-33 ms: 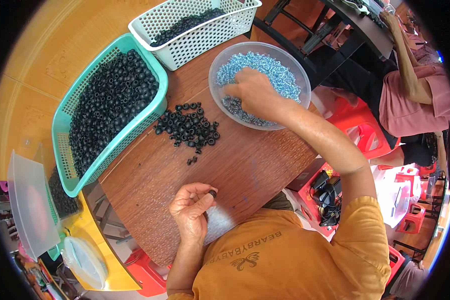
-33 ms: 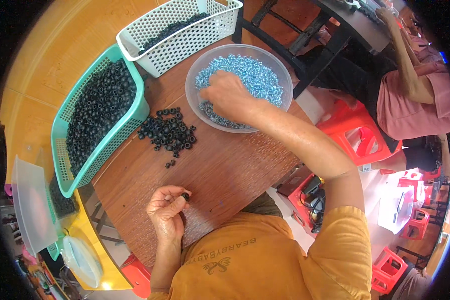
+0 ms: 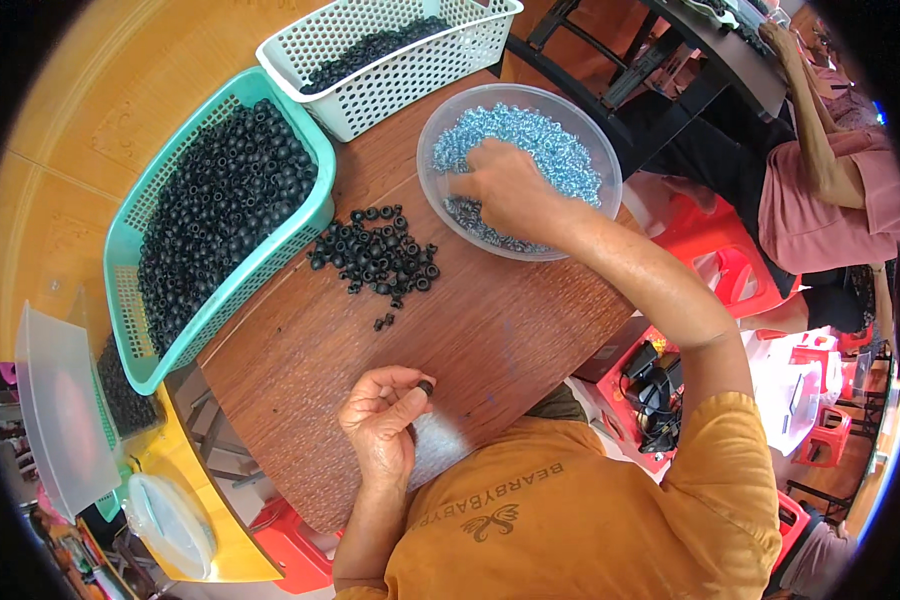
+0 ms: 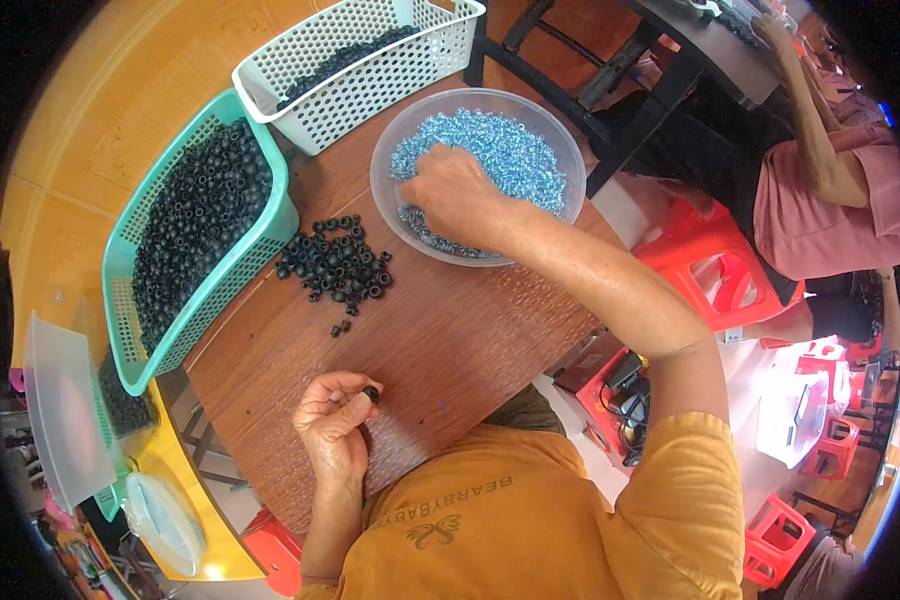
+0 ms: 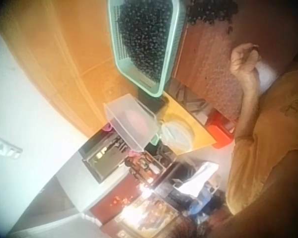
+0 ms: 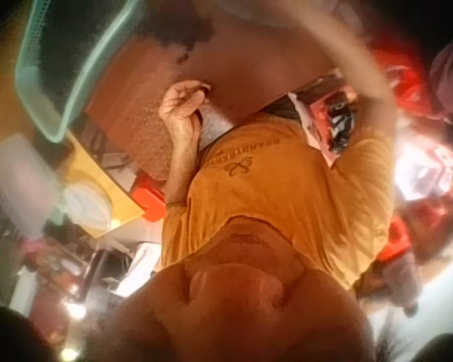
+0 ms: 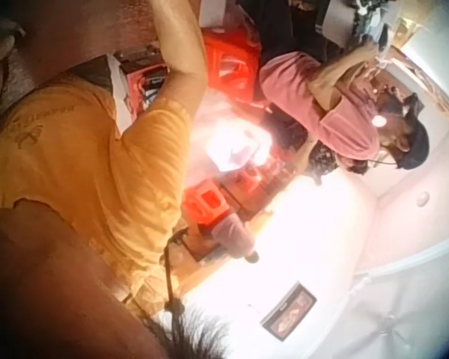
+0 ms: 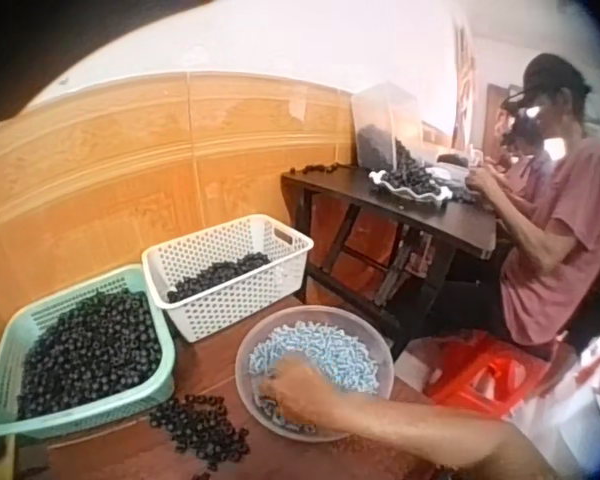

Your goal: The person sits at a wooden table and repeatedly picks up small black plastic rings and light blue metal screws. They insert the screws into the rings by hand and place the assembled units into a green basket.

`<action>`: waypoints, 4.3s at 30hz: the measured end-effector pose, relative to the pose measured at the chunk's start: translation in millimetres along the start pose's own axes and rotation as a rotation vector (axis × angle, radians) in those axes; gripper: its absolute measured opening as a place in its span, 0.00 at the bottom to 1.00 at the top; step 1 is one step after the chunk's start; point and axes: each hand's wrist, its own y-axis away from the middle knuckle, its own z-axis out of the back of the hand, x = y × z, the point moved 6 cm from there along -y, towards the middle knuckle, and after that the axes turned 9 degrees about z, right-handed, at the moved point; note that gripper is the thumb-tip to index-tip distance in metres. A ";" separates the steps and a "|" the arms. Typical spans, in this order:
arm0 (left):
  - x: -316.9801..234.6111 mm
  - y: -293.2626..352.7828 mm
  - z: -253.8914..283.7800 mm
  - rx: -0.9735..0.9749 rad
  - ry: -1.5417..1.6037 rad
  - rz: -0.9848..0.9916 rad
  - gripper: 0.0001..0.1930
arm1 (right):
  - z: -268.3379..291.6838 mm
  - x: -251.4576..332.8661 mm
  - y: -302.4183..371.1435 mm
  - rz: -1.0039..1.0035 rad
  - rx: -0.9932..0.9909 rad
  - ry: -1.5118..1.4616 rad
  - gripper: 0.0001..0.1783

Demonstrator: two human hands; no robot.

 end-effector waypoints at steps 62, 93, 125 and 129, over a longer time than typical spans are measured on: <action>-0.8 -1.3 -0.3 0.033 0.018 0.050 0.09 | -4.5 -9.4 -17.3 0.087 -0.064 0.088 0.06; 0.0 -1.3 -0.2 0.048 0.032 0.067 0.10 | 8.8 -27.9 -16.2 -0.078 -0.073 0.105 0.04; 2.6 -1.7 0.9 0.039 0.030 0.054 0.09 | -10.5 0.2 -16.9 0.038 0.109 0.068 0.07; 1.1 -1.6 -0.4 0.042 0.015 0.035 0.09 | -11.0 -4.0 -10.6 0.037 0.054 -0.012 0.09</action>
